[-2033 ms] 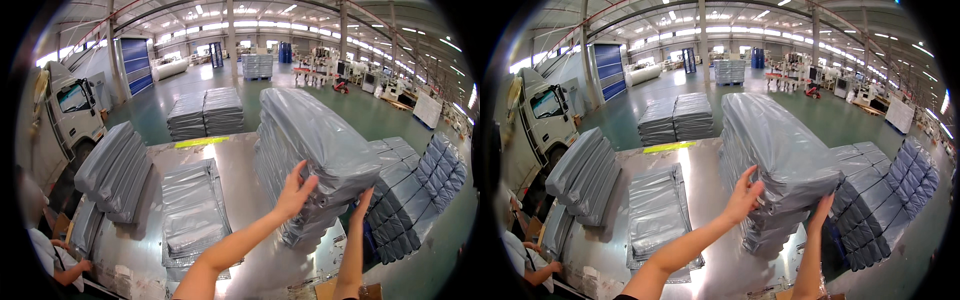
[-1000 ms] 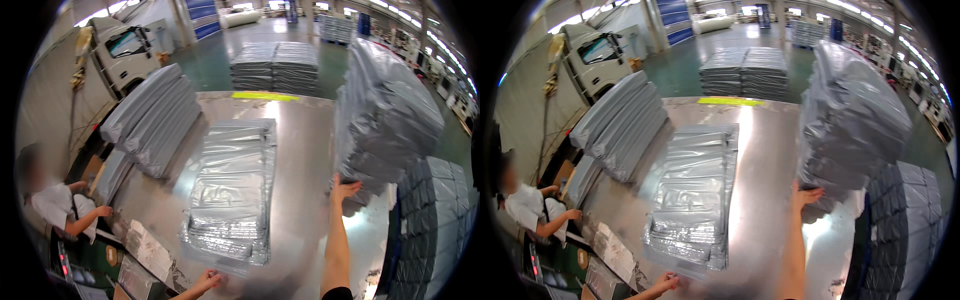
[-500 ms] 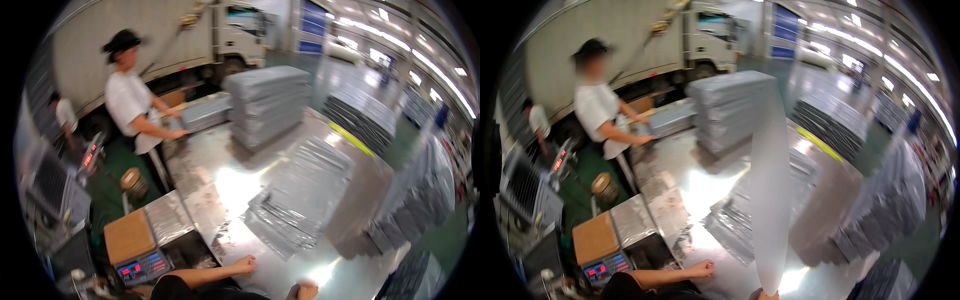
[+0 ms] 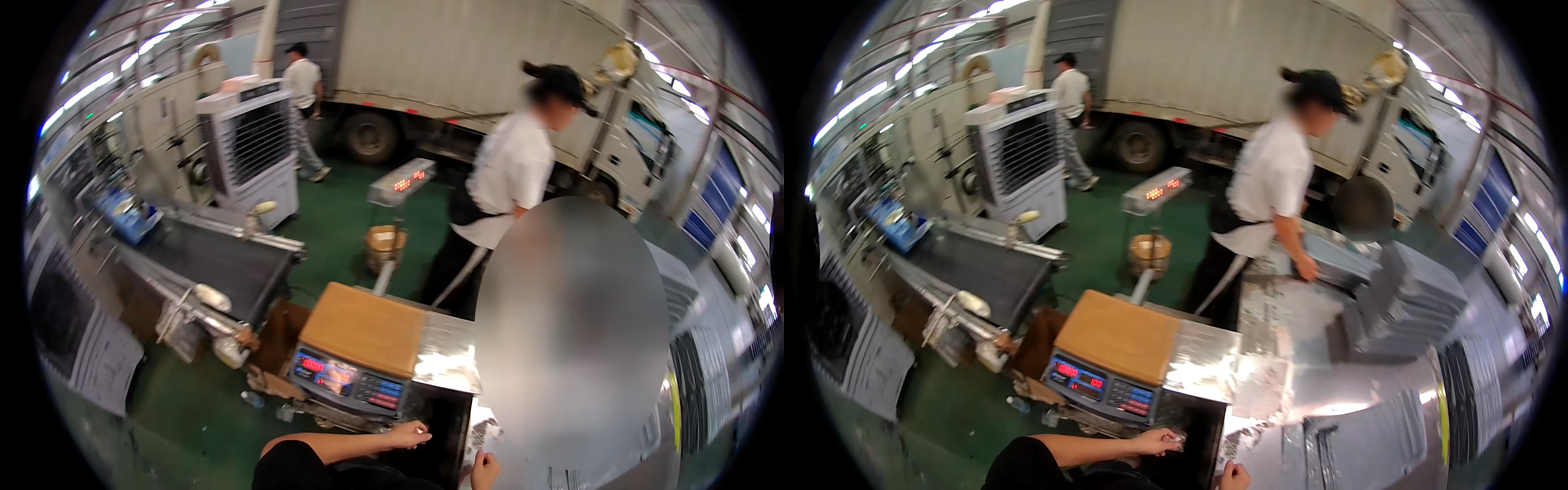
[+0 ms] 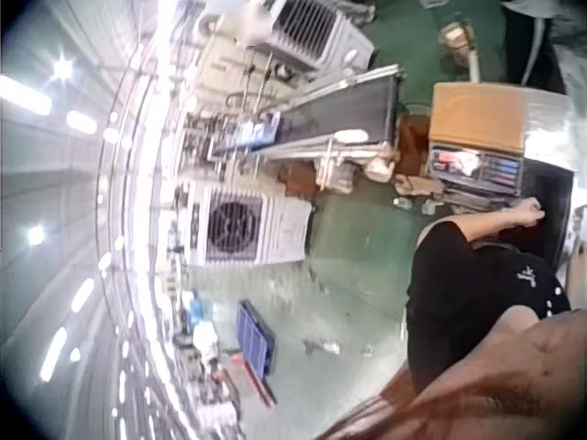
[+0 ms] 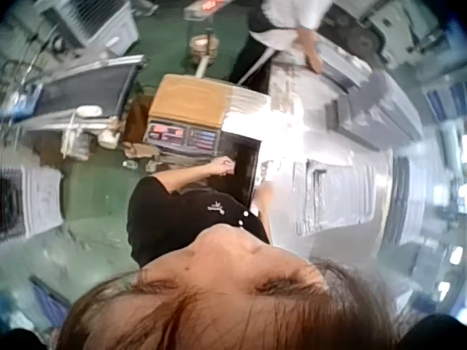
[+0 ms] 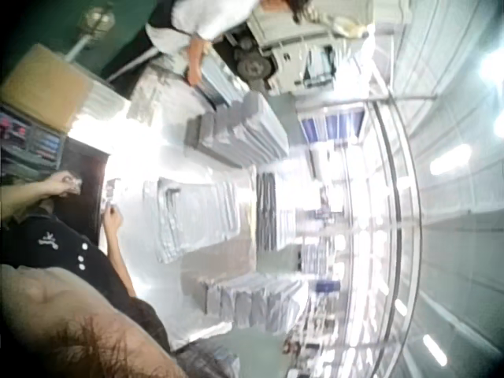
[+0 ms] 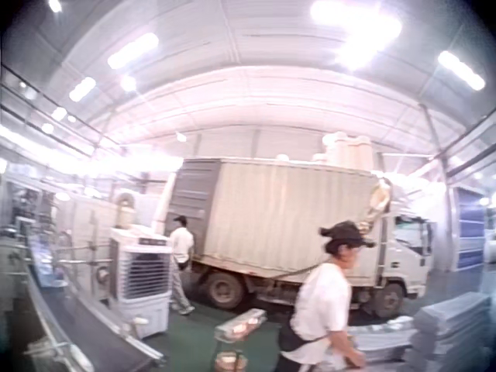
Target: The person places blue tissue paper packs into gray plastic bags on a metal table, folds the bags closed, and stacks them. The person repeats this process continuously while another worker assists nearby.
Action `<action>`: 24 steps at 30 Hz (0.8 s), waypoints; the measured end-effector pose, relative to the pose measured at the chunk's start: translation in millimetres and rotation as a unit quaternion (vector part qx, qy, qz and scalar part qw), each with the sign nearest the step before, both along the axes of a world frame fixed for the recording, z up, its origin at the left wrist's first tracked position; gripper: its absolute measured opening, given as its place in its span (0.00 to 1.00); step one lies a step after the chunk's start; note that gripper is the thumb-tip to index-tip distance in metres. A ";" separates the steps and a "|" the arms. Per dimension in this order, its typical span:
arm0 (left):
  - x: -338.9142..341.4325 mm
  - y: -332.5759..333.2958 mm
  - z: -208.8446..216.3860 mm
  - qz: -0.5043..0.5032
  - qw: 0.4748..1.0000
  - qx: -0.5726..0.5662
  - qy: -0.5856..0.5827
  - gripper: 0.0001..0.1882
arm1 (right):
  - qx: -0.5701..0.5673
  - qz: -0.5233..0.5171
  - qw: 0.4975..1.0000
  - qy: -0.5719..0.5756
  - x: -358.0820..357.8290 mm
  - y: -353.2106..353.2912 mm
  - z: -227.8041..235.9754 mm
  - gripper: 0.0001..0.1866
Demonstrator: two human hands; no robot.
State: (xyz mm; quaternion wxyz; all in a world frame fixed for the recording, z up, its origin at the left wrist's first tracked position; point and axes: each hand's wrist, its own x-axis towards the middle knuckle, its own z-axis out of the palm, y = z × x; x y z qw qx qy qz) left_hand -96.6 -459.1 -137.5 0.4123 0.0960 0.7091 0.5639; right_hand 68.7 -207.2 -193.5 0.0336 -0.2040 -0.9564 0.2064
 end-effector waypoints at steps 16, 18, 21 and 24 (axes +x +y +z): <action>-9.8 -130.2 -6.3 0.226 0.972 0.038 -0.057 0.20 | 0.099 0.096 0.987 0.079 -100.0 -121.0 118.3 0.17; -5.6 -117.4 -22.5 0.230 0.970 0.060 -0.046 0.20 | 0.057 0.020 0.996 0.070 -96.0 -100.4 102.5 0.17; 2.6 -107.1 -22.4 0.218 0.972 0.071 -0.058 0.21 | 0.006 -0.084 0.994 0.072 -94.4 -74.6 78.3 0.19; 9.6 -105.9 -11.6 0.193 0.979 0.056 -0.034 0.21 | 0.015 -0.082 0.994 0.073 -87.3 -36.7 35.4 0.21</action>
